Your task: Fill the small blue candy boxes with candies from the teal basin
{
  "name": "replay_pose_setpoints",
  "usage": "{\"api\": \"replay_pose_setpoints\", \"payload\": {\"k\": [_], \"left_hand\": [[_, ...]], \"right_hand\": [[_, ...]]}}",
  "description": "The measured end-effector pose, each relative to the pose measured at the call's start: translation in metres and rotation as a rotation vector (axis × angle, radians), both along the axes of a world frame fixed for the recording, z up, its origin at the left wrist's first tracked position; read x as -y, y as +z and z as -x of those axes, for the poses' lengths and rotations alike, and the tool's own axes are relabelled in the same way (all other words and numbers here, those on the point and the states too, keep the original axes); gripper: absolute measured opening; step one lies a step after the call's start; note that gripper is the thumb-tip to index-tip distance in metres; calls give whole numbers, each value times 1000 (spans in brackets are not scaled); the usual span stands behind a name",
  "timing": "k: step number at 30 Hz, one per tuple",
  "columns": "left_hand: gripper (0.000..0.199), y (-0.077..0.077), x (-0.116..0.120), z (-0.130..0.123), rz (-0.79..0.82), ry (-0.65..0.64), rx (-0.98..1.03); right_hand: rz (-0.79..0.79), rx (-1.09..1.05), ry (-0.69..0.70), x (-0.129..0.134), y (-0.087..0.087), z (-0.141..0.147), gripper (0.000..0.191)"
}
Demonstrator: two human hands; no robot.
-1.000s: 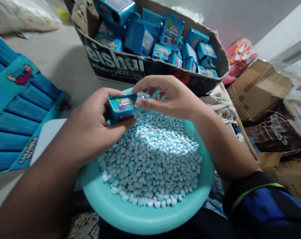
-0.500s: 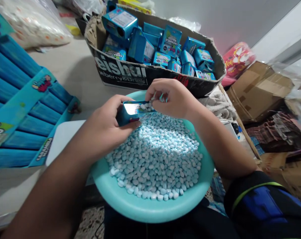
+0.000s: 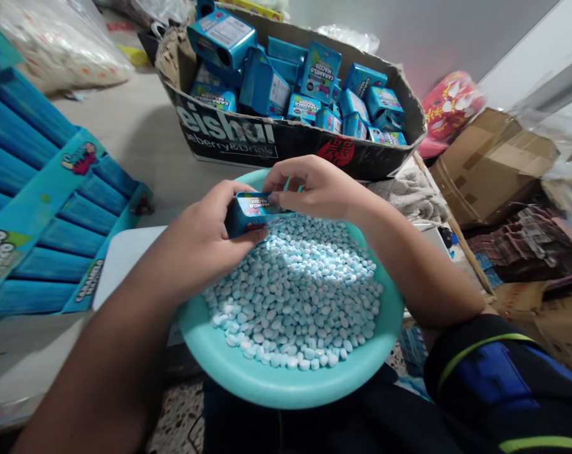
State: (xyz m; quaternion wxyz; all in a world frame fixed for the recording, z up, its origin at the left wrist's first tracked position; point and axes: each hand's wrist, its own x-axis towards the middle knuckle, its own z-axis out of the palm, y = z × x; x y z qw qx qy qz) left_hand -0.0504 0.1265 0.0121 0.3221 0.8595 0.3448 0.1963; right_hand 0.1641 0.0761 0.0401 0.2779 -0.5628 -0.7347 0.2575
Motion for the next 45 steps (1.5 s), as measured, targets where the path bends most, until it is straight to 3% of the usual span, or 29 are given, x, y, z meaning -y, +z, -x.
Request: {"api": "replay_pose_setpoints", "payload": {"k": [5, 15, 22, 30, 35, 39, 45], "left_hand": [[55, 2, 1, 0, 41, 26, -24], [51, 3, 3, -2, 74, 35, 91], [51, 0, 1, -1, 100, 32, 112], [49, 1, 2, -1, 89, 59, 107], [53, -1, 1, 0, 97, 100, 129], [53, -1, 1, 0, 97, 113, 162], [52, 1, 2, 0, 92, 115, 147]], "right_hand": [[6, -8, -14, -2, -1, -2, 28], [14, -18, 57, -2, -4, -2, 19], [23, -47, 14, -2, -5, -3, 13], [-29, -143, 81, -1, -6, -7, 39], [-36, -186, 13, -2, -7, -6, 36], [-20, -171, -32, -3, -8, -4, 24], [118, -127, -29, -2, -11, -3, 42]]}}
